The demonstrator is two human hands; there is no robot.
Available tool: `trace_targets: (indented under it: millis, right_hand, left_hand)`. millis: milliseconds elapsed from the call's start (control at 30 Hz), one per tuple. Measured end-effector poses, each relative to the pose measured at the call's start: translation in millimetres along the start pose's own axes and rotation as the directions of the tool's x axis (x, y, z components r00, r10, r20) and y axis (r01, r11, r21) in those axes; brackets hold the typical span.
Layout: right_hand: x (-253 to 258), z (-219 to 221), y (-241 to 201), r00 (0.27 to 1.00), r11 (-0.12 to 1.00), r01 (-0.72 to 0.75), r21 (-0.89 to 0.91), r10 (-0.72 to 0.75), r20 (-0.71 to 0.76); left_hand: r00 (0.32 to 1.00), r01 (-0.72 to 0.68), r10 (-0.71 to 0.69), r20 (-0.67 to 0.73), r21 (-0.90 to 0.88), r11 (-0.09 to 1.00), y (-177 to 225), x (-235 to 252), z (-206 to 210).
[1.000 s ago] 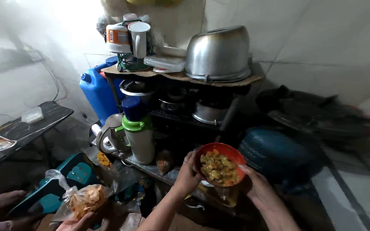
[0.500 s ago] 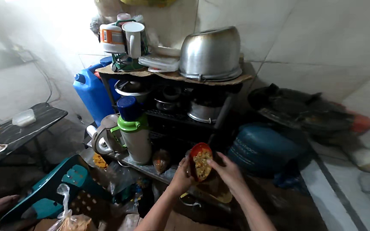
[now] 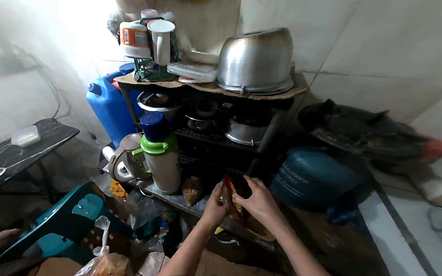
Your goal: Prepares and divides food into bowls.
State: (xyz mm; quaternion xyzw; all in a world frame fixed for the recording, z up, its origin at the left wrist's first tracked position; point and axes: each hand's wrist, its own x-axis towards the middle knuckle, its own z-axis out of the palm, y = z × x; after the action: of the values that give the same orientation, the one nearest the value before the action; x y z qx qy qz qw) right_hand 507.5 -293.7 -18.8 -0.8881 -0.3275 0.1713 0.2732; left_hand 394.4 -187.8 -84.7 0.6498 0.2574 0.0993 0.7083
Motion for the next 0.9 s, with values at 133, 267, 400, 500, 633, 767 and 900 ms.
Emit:
trace_targets:
  millis: [133,267,400,500,633,767,900]
  right_hand:
    - [0.9,-2.5,-5.1,0.999,0.994,-0.027,-0.102,0.031,0.039]
    - [2.9,-10.0,-12.6,0.991,0.975,-0.067,-0.212,0.091,0.102]
    - [17.5,-12.0,7.4,0.994,0.995,-0.067,-0.072,0.073,0.083]
    - [25.9,-17.8,33.1,0.993,0.984,-0.103,0.143,0.092,0.078]
    - [26.6,-17.2,71.9,0.989,0.885,-0.145,0.441,0.115,0.095]
    - [23.4,-8.6,101.9,0.994,0.778,-0.110,0.618,0.073,0.085]
    - [19.4,3.7,116.1,0.996,0.629,-0.086,0.773,0.082,0.044]
  left_hand:
    - [1.000,-0.026,0.027,-0.004,0.006,1.000,2.2,1.5,3.6]
    - [1.000,-0.026,0.027,-0.005,0.084,0.996,1.4,5.2,3.9]
    - [1.000,-0.007,0.006,0.008,0.096,0.995,-1.2,8.1,-1.1]
    - [1.000,0.016,-0.015,-0.004,0.130,0.991,-2.3,3.9,-8.0]
    - [0.999,0.016,-0.011,-0.037,0.122,0.992,-15.4,1.2,-13.1]
    - [0.999,0.002,0.003,-0.033,0.141,0.990,-18.0,0.6,-16.9]
    - [0.999,0.028,-0.022,-0.046,0.123,0.992,-13.0,-1.4,-21.0]
